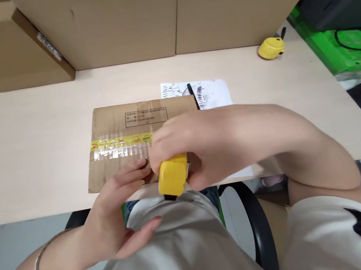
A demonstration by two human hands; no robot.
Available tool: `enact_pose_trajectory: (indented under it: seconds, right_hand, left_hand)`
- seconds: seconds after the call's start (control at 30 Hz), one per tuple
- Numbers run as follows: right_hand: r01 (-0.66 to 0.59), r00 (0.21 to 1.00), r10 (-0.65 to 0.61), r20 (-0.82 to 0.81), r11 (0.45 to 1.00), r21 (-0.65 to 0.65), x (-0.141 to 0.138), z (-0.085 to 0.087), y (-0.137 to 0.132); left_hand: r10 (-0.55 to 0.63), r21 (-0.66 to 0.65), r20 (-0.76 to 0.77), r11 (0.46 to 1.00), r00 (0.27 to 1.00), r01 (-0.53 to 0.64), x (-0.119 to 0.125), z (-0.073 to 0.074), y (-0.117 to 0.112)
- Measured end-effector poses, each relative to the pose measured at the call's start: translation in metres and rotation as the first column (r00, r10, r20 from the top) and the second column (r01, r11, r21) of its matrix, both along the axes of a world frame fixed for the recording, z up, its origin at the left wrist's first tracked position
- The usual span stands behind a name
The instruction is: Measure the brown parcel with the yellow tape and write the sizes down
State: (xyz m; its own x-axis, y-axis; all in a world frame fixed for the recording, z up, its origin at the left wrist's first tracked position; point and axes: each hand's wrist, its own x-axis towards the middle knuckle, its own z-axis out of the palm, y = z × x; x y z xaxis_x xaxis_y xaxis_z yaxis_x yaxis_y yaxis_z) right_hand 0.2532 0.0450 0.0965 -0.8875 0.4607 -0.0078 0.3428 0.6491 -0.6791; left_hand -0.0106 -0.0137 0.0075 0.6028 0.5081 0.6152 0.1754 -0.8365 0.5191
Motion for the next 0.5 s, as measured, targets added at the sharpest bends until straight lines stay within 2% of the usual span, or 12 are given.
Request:
enact_pose_trajectory:
  seconds: [0.07, 0.1, 0.13, 0.2, 0.23, 0.27, 0.3, 0.33, 0.37, 0.43, 0.5]
  right_hand:
    - [0.204, 0.973, -0.207, -0.105, 0.978, -0.031, 0.015, -0.003, -0.012]
    - [0.348, 0.922, -0.355, -0.154, 0.935, -0.073, 0.024, -0.005, -0.015]
    - [0.494, 0.838, -0.511, -0.190, 0.859, -0.134, 0.034, -0.007, -0.017]
    - [0.709, 0.600, -0.770, -0.215, 0.637, -0.303, 0.050, -0.016, -0.017]
    - [0.750, 0.493, -0.848, -0.196, 0.528, -0.398, 0.057, -0.022, -0.015]
    - [0.753, 0.419, -0.894, -0.158, 0.439, -0.489, 0.061, -0.030, -0.012]
    - [0.730, 0.389, -0.914, -0.114, 0.381, -0.567, 0.063, -0.037, -0.010]
    - [0.694, 0.385, -0.919, -0.085, 0.349, -0.629, 0.062, -0.043, -0.008]
    - [0.659, 0.395, -0.915, -0.076, 0.340, -0.671, 0.060, -0.047, -0.007]
    - [0.623, 0.416, -0.904, -0.101, 0.364, -0.693, 0.053, -0.048, -0.009]
    - [0.641, 0.408, -0.900, -0.152, 0.401, -0.654, 0.046, -0.039, -0.017]
  left_hand:
    - [0.003, -0.152, 0.139, 0.988, 0.990, 0.019, -0.010, 0.006, 0.004]
    - [0.045, -0.204, 0.212, 0.979, 0.976, -0.001, -0.017, 0.008, 0.009]
    - [0.129, -0.251, 0.266, 0.966, 0.955, -0.061, -0.025, 0.007, 0.018]
    - [0.348, -0.302, 0.325, 0.919, 0.879, -0.252, -0.043, -0.003, 0.044]
    - [0.462, -0.340, 0.283, 0.868, 0.840, -0.362, -0.052, -0.011, 0.060]
    - [0.517, -0.393, 0.179, 0.818, 0.837, -0.421, -0.059, -0.021, 0.076]
    - [0.528, -0.441, 0.071, 0.778, 0.846, -0.448, -0.064, -0.032, 0.092]
    - [0.444, -0.489, -0.036, 0.774, 0.895, -0.403, -0.067, -0.041, 0.106]
    - [0.330, -0.538, -0.089, 0.778, 0.940, -0.324, -0.068, -0.049, 0.118]
    - [0.094, -0.602, -0.137, 0.782, 0.986, -0.158, -0.066, -0.057, 0.133]
    - [0.032, -0.605, -0.107, 0.791, 0.994, -0.091, -0.063, -0.053, 0.138]
